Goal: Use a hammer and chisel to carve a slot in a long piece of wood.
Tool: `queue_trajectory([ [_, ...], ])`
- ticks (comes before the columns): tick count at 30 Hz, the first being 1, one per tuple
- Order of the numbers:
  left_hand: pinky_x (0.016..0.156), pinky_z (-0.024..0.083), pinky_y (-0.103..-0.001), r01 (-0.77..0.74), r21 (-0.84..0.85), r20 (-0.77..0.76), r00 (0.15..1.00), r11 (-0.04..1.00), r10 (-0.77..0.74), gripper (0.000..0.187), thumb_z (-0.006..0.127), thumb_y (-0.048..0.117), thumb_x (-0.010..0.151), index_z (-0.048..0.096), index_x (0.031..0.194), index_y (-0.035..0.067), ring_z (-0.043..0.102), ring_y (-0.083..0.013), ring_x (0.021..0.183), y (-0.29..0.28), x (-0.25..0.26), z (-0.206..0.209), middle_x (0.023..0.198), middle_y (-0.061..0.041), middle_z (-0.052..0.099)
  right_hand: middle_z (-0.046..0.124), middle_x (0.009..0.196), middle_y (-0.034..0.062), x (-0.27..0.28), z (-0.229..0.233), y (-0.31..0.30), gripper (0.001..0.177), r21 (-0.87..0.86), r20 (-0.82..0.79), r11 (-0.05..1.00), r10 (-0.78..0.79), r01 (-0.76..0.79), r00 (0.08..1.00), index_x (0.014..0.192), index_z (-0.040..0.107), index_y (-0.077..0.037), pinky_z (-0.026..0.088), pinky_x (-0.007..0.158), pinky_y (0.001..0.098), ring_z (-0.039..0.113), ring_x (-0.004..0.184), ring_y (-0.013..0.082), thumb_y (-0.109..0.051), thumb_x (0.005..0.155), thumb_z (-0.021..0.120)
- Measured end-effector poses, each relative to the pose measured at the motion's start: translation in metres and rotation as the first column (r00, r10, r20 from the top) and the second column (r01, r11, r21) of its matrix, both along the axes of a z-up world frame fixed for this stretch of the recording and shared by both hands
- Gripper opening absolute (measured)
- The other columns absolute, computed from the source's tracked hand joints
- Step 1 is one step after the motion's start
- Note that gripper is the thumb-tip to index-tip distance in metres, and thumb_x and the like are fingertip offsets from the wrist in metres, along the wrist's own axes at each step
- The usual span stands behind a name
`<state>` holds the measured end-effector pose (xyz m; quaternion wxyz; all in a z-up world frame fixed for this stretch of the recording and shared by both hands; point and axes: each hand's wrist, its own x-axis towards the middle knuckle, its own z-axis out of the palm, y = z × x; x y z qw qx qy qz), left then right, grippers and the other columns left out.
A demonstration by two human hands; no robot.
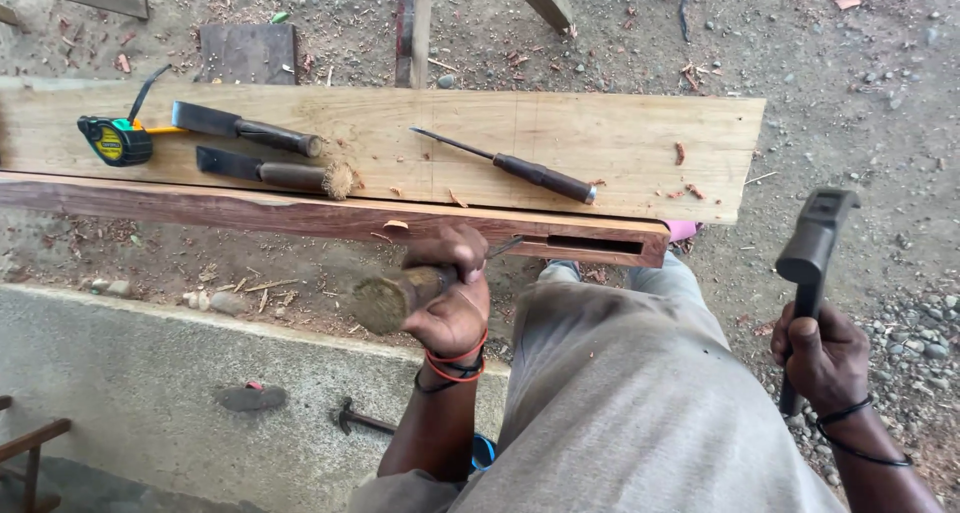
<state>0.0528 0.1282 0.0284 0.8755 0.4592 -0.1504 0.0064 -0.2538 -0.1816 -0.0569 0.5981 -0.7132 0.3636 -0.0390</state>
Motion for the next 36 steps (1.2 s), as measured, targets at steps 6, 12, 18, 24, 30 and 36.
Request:
queue_trajectory([
  [6,0.068,0.032,-0.035,-0.003,0.005,-0.021,1.000,1.000,0.003,0.069,0.057,0.075,0.094,0.056,0.095,0.006,0.039,-0.0162,0.071,0.005,-0.015,-0.008,0.077,-0.004,0.047,0.056,0.063,0.0000,0.020,0.017,-0.006,0.066,-0.076,-0.099,0.994,0.070,-0.078,0.993,0.094,0.062,-0.003,0.043,0.051,0.0255,0.055,0.057,0.0089,-0.069,0.091,0.059],
  [12,0.058,0.027,-0.030,-0.075,-0.143,-0.072,0.995,0.987,0.066,0.071,0.057,0.079,0.090,0.051,0.091,0.009,0.033,-0.0102,0.060,0.009,0.001,-0.033,0.072,0.000,0.043,0.056,0.067,-0.0006,0.045,0.014,-0.051,0.064,-0.032,-0.124,0.978,0.203,-0.208,0.971,0.100,0.063,-0.001,0.043,0.052,0.0251,0.052,0.058,0.0079,-0.065,0.092,0.062],
  [18,0.057,0.028,-0.028,-0.041,-0.500,0.033,0.997,0.865,0.066,0.071,0.040,0.078,0.101,0.057,0.089,0.010,0.033,-0.0086,0.053,0.051,0.014,0.022,0.062,0.003,0.043,0.056,0.067,0.0002,0.102,0.006,-0.117,0.059,0.034,-0.129,0.907,0.420,-0.419,0.898,0.097,0.063,-0.002,0.043,0.052,0.0253,0.052,0.058,0.0084,-0.060,0.095,0.062],
  [24,0.065,0.041,-0.035,-0.508,-0.152,-0.071,0.861,0.848,0.503,0.049,0.061,0.055,0.103,0.051,0.125,0.013,0.043,-0.0208,0.070,0.006,-0.024,0.040,0.091,-0.006,0.056,0.056,0.065,0.0018,0.156,-0.020,-0.170,0.056,0.039,-0.108,0.789,0.613,-0.613,0.783,0.093,0.061,-0.001,0.042,0.050,0.0267,0.052,0.056,0.0099,-0.057,0.097,0.061],
  [30,0.051,0.037,-0.025,-0.748,0.004,0.031,0.663,0.663,0.748,0.049,0.065,0.048,0.106,0.044,0.131,0.011,0.045,-0.0115,0.058,-0.033,-0.017,0.021,0.089,-0.005,0.055,0.056,0.064,0.0021,0.186,-0.039,-0.199,0.055,0.095,-0.141,0.690,0.723,-0.718,0.676,0.099,0.063,-0.001,0.042,0.048,0.0270,0.052,0.054,0.0104,-0.056,0.095,0.061],
  [36,0.053,0.032,-0.024,-0.776,-0.022,-0.066,0.630,0.630,0.774,0.051,0.065,0.044,0.108,0.048,0.133,0.003,0.039,-0.0077,0.062,-0.034,0.005,-0.011,0.087,0.000,0.050,0.058,0.063,0.0038,0.215,-0.022,-0.190,0.058,0.028,-0.251,0.627,0.758,-0.779,0.601,0.104,0.067,0.000,0.046,0.048,0.0290,0.055,0.054,0.0115,-0.056,0.093,0.061],
])
